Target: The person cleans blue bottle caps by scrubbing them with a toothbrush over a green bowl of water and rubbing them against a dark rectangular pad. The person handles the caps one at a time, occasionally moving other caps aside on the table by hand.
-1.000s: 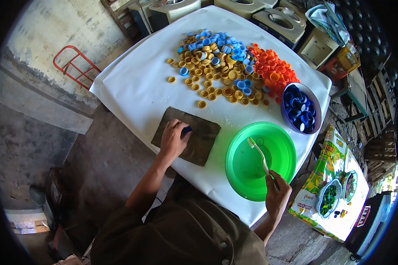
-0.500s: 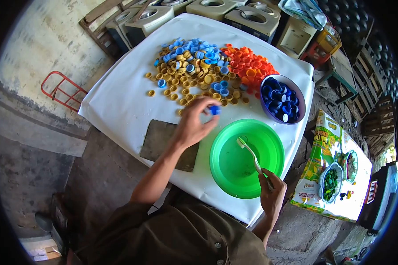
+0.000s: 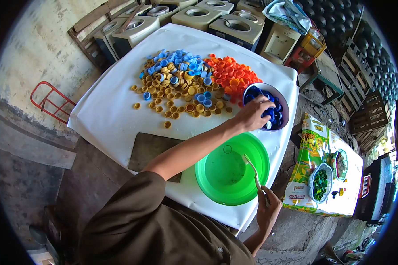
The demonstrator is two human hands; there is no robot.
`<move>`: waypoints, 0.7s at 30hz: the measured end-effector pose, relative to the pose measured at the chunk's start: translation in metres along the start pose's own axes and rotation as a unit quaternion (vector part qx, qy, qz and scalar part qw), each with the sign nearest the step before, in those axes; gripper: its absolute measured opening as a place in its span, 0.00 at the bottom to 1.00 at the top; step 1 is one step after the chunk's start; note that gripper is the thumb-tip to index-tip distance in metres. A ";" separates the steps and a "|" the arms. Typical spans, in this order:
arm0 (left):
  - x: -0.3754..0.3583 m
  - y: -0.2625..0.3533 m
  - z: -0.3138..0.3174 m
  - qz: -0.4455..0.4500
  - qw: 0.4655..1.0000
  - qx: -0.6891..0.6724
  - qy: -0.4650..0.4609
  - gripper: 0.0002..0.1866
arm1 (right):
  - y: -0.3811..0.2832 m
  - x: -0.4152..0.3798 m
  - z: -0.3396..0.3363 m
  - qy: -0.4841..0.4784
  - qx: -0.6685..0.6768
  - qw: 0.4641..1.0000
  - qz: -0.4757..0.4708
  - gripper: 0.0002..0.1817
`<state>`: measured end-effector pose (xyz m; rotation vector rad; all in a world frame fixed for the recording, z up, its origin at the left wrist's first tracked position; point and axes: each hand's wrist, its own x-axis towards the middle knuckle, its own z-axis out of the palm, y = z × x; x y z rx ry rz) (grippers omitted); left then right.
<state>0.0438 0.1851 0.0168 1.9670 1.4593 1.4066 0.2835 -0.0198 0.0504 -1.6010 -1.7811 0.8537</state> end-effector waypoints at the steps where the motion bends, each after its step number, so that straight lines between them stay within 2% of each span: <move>1: -0.002 0.001 -0.008 0.001 1.000 -0.011 0.012 0.19 | 0.001 0.000 0.001 0.006 0.002 1.000 0.004 0.12; 3: -0.005 -0.020 -0.020 0.019 0.989 0.108 0.100 0.16 | 0.000 0.000 0.002 0.008 0.002 1.000 0.008 0.12; 5: -0.012 -0.045 -0.029 -0.040 0.969 0.209 0.127 0.22 | -0.003 0.000 0.004 0.006 -0.004 1.000 0.014 0.12; 8: -0.017 -0.080 -0.014 -0.166 0.979 0.107 0.052 0.28 | -0.010 0.001 0.009 0.000 -0.020 1.000 0.017 0.12; 9: -0.015 -0.076 -0.017 -0.164 0.986 0.004 0.032 0.30 | -0.014 0.001 0.011 0.000 -0.026 1.000 0.013 0.12; 11: -0.013 -0.077 -0.010 -0.157 0.986 -0.007 0.050 0.28 | -0.022 0.000 0.015 -0.005 -0.036 0.999 0.024 0.12; 14: -0.004 -0.033 -0.033 -0.342 0.908 -0.241 0.002 0.29 | -0.036 -0.003 0.019 -0.020 -0.051 0.996 0.065 0.13; 15: -0.010 -0.049 -0.010 -0.286 0.915 -0.282 0.035 0.30 | -0.038 -0.003 0.023 -0.011 -0.054 0.997 0.058 0.12; 17: -0.017 -0.038 -0.011 -0.324 0.892 -0.315 -0.015 0.31 | -0.037 -0.005 0.030 0.007 -0.059 0.997 0.045 0.12; 19: -0.022 -0.023 -0.024 -0.340 0.877 -0.335 -0.055 0.31 | -0.043 -0.007 0.035 0.012 -0.061 0.995 0.071 0.12; 21: -0.027 -0.025 -0.025 -0.326 0.892 -0.305 -0.067 0.31 | -0.054 -0.009 0.039 0.018 -0.064 0.993 0.099 0.12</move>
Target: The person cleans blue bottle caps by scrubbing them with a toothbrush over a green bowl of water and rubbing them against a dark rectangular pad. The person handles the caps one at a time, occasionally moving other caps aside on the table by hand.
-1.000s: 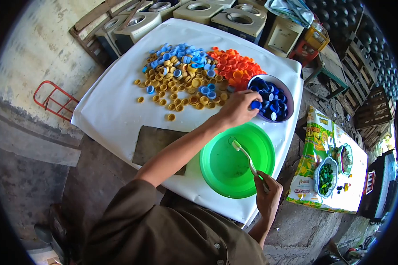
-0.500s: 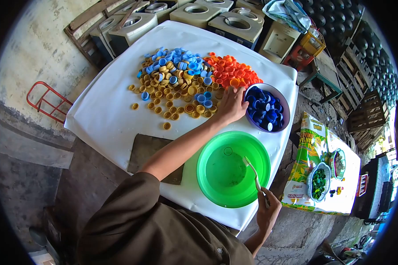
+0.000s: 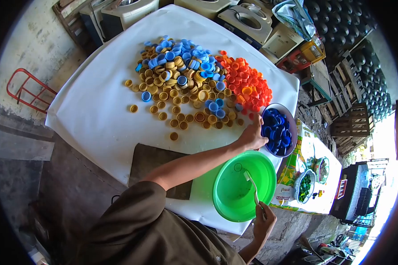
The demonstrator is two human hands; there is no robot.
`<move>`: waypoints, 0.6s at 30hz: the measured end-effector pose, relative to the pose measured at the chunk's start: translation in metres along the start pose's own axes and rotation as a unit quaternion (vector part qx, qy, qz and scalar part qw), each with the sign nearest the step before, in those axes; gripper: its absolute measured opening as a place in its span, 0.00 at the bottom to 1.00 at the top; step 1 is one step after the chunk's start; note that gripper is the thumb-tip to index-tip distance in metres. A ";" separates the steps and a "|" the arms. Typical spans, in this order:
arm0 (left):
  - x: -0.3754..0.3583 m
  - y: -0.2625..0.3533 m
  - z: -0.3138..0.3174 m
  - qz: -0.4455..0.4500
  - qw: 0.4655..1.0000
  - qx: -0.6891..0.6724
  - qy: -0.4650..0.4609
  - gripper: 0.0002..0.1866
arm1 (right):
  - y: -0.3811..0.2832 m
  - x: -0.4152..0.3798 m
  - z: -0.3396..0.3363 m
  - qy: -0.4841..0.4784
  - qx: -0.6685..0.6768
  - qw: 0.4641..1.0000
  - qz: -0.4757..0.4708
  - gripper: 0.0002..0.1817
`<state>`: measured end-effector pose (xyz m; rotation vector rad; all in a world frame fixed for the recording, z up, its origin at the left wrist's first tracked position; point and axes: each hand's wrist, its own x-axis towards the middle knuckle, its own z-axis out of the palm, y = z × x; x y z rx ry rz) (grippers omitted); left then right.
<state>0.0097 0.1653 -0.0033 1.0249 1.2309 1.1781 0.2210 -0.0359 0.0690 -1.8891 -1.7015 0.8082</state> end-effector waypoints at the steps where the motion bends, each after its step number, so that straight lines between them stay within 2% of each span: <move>1: 0.001 -0.004 0.000 0.007 1.000 0.012 0.001 0.31 | 0.001 -0.003 0.004 0.015 -0.005 1.000 -0.015 0.12; 3: 0.003 -0.006 -0.005 0.000 0.999 0.034 -0.016 0.29 | -0.001 -0.009 0.008 0.029 -0.018 0.999 -0.001 0.12; 6: 0.007 -0.020 -0.015 0.112 0.989 0.093 -0.009 0.28 | -0.011 -0.017 0.013 0.041 -0.030 0.998 0.031 0.12; 7: 0.006 -0.023 -0.024 0.118 0.986 0.116 -0.024 0.23 | -0.014 -0.021 0.013 0.043 -0.033 0.998 0.044 0.12; 8: 0.006 -0.026 -0.036 0.214 0.950 0.226 0.020 0.21 | -0.014 -0.024 0.015 0.055 -0.025 0.997 0.047 0.12; 9: 0.004 -0.028 -0.051 0.303 0.891 0.333 0.063 0.19 | -0.012 -0.027 0.017 0.065 -0.016 0.997 0.050 0.12; 10: 0.004 -0.030 -0.067 0.386 0.809 0.432 0.101 0.17 | -0.012 -0.029 0.019 0.077 -0.006 0.996 0.053 0.12; 11: 0.010 -0.030 -0.087 0.363 0.811 0.457 0.041 0.13 | -0.014 -0.031 0.018 0.067 -0.026 0.996 0.051 0.12; 12: 0.014 -0.033 -0.108 0.385 0.787 0.481 0.043 0.11 | -0.016 -0.033 0.019 0.069 -0.030 0.996 0.051 0.12; 14: 0.010 -0.028 -0.155 0.315 0.763 0.565 0.012 0.14 | -0.016 -0.039 0.020 0.076 -0.036 0.995 0.054 0.12; 16: 0.010 -0.023 -0.199 0.306 0.706 0.639 0.010 0.18 | -0.012 -0.045 0.021 0.083 -0.017 0.994 0.069 0.12; 17: 0.011 -0.023 -0.216 0.307 0.717 0.626 0.012 0.19 | -0.013 -0.046 0.022 0.082 -0.018 0.994 0.075 0.12; 18: 0.003 -0.012 -0.227 0.268 0.725 0.634 0.003 0.19 | -0.014 -0.047 0.025 0.082 -0.019 0.993 0.081 0.12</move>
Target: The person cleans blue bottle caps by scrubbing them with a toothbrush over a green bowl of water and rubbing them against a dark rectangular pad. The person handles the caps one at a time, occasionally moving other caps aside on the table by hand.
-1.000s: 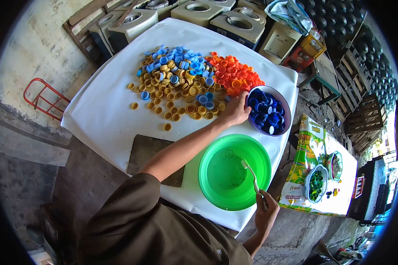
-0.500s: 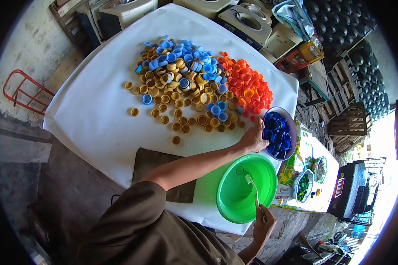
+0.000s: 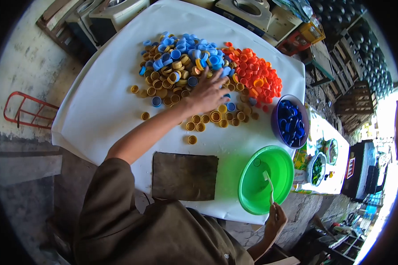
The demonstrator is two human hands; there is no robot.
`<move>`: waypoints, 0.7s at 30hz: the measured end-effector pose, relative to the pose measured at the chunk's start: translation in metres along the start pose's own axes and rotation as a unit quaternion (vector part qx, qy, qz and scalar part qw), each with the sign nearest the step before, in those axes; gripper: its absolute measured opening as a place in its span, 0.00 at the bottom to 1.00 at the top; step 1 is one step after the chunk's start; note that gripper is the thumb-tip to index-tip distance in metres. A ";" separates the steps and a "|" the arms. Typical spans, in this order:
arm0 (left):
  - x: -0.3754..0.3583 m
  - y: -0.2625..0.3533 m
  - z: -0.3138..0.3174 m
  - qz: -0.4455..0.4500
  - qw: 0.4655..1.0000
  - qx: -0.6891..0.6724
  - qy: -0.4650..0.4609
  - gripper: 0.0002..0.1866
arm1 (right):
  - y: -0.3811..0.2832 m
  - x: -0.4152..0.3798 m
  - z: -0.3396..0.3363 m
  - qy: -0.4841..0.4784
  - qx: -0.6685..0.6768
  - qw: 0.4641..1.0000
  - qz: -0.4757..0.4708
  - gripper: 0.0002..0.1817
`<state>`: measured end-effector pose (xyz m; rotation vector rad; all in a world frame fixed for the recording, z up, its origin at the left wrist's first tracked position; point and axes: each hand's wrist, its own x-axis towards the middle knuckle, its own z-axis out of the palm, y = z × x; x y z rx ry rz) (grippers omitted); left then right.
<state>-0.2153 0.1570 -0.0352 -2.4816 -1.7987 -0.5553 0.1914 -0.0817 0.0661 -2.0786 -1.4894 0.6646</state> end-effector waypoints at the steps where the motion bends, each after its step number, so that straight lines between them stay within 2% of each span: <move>1: -0.004 -0.012 -0.001 0.007 1.000 -0.007 0.003 0.17 | -0.002 -0.003 0.004 0.008 0.024 1.000 -0.002 0.11; 5: -0.024 -0.040 -0.017 0.038 0.997 -0.057 0.025 0.14 | -0.006 -0.007 0.010 0.002 0.041 0.999 -0.008 0.11; 16: -0.074 -0.048 -0.072 -0.001 0.993 -0.106 -0.058 0.12 | 0.009 -0.026 0.012 0.016 0.079 0.996 0.031 0.11; 17: -0.080 -0.052 -0.070 0.007 0.991 -0.121 -0.050 0.12 | 0.010 -0.027 0.013 0.026 0.083 0.996 0.024 0.11; 21: -0.097 -0.048 -0.079 -0.060 0.971 -0.232 0.012 0.13 | 0.010 -0.028 0.017 0.034 0.080 0.996 0.012 0.11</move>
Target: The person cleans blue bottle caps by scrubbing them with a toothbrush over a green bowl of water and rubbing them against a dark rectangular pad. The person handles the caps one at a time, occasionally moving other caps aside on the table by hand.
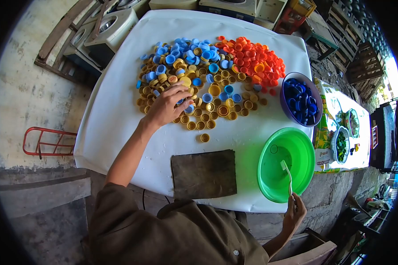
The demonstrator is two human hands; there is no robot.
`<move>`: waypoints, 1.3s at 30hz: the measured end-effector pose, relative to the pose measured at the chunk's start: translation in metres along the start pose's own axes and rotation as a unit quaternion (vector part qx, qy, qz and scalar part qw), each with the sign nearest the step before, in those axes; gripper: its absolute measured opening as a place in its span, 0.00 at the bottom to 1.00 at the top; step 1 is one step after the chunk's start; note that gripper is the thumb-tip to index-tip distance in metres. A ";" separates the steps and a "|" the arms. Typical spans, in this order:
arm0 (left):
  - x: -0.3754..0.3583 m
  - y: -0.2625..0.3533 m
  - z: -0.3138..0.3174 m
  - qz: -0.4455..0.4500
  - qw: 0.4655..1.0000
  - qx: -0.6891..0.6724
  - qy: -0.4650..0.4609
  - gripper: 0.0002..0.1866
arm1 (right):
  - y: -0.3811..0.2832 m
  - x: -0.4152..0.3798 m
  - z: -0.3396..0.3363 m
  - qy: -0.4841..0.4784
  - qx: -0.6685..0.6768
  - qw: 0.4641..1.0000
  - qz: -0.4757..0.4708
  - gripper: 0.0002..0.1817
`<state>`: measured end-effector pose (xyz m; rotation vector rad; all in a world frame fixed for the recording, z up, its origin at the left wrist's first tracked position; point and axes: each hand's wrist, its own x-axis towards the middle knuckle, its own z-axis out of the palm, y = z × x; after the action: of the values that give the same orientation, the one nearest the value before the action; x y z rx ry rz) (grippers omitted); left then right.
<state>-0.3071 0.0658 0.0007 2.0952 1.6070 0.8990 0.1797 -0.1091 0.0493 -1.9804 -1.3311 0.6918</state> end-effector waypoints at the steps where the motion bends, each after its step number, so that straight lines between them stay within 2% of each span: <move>1: -0.004 0.001 -0.002 0.008 0.997 0.062 0.039 0.12 | -0.001 0.000 -0.001 -0.005 -0.007 1.000 0.002 0.11; 3: -0.012 0.001 -0.007 0.026 0.976 0.182 0.115 0.11 | -0.007 0.000 0.000 -0.009 -0.015 1.000 0.013 0.11; 7: -0.038 -0.007 -0.006 -0.046 0.973 0.188 0.128 0.07 | -0.008 0.001 0.001 -0.017 -0.047 0.999 0.018 0.11; 11: -0.053 -0.021 -0.007 -0.074 0.981 0.142 0.108 0.07 | -0.009 -0.001 0.006 0.004 -0.031 1.000 -0.002 0.11; 13: -0.056 -0.020 -0.006 -0.064 0.974 0.152 0.152 0.07 | -0.011 -0.002 0.004 0.006 -0.045 0.999 0.005 0.12; 16: -0.053 -0.018 -0.006 -0.064 0.970 0.144 0.185 0.07 | -0.016 -0.006 0.010 0.079 -0.014 0.996 -0.042 0.13; 17: -0.053 -0.017 -0.006 -0.068 0.969 0.139 0.190 0.07 | -0.020 -0.009 0.011 0.101 0.003 0.994 -0.029 0.13; 20: -0.050 -0.013 -0.004 -0.079 0.966 0.174 0.173 0.09 | -0.035 -0.016 0.021 0.164 0.038 0.986 -0.006 0.14; 24: -0.044 -0.004 0.005 -0.072 0.973 0.171 0.137 0.10 | -0.012 -0.015 0.026 0.099 -0.004 0.991 -0.094 0.13; 27: -0.040 0.001 0.014 -0.074 0.982 0.140 0.104 0.10 | -0.029 -0.023 0.017 0.065 -0.021 0.998 0.005 0.13; 29: -0.039 0.008 0.016 -0.091 0.983 0.135 0.085 0.10 | -0.004 -0.022 0.023 0.146 -0.011 0.987 -0.065 0.13; 30: -0.038 0.012 0.016 -0.082 0.984 0.131 0.087 0.11 | -0.003 -0.021 0.023 0.158 -0.010 0.985 -0.067 0.14; 31: -0.038 0.015 0.021 -0.092 0.988 0.076 0.093 0.11 | -0.003 -0.021 0.024 0.170 -0.009 0.983 -0.070 0.14; 33: -0.040 0.023 0.035 -0.114 0.987 -0.036 0.106 0.13 | -0.008 -0.024 0.019 0.137 -0.018 0.990 -0.010 0.14; 34: -0.041 0.032 0.035 -0.087 0.993 0.013 0.081 0.17 | -0.008 -0.021 0.023 0.131 -0.041 0.985 -0.105 0.15; 37: -0.049 0.045 0.047 -0.057 0.995 0.029 0.072 0.19 | -0.023 -0.025 0.026 0.175 -0.043 0.977 -0.114 0.15; 38: -0.052 0.046 0.049 -0.085 0.994 0.028 0.063 0.17 | -0.029 -0.026 0.027 0.172 -0.024 0.981 -0.092 0.14; 39: -0.052 0.045 0.049 -0.074 0.993 0.023 0.092 0.16 | -0.025 -0.025 0.027 0.153 -0.027 0.985 -0.079 0.14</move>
<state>-0.2501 0.0080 -0.0218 1.9403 1.8635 1.0393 0.1367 -0.1192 0.0519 -1.9062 -1.3089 0.2668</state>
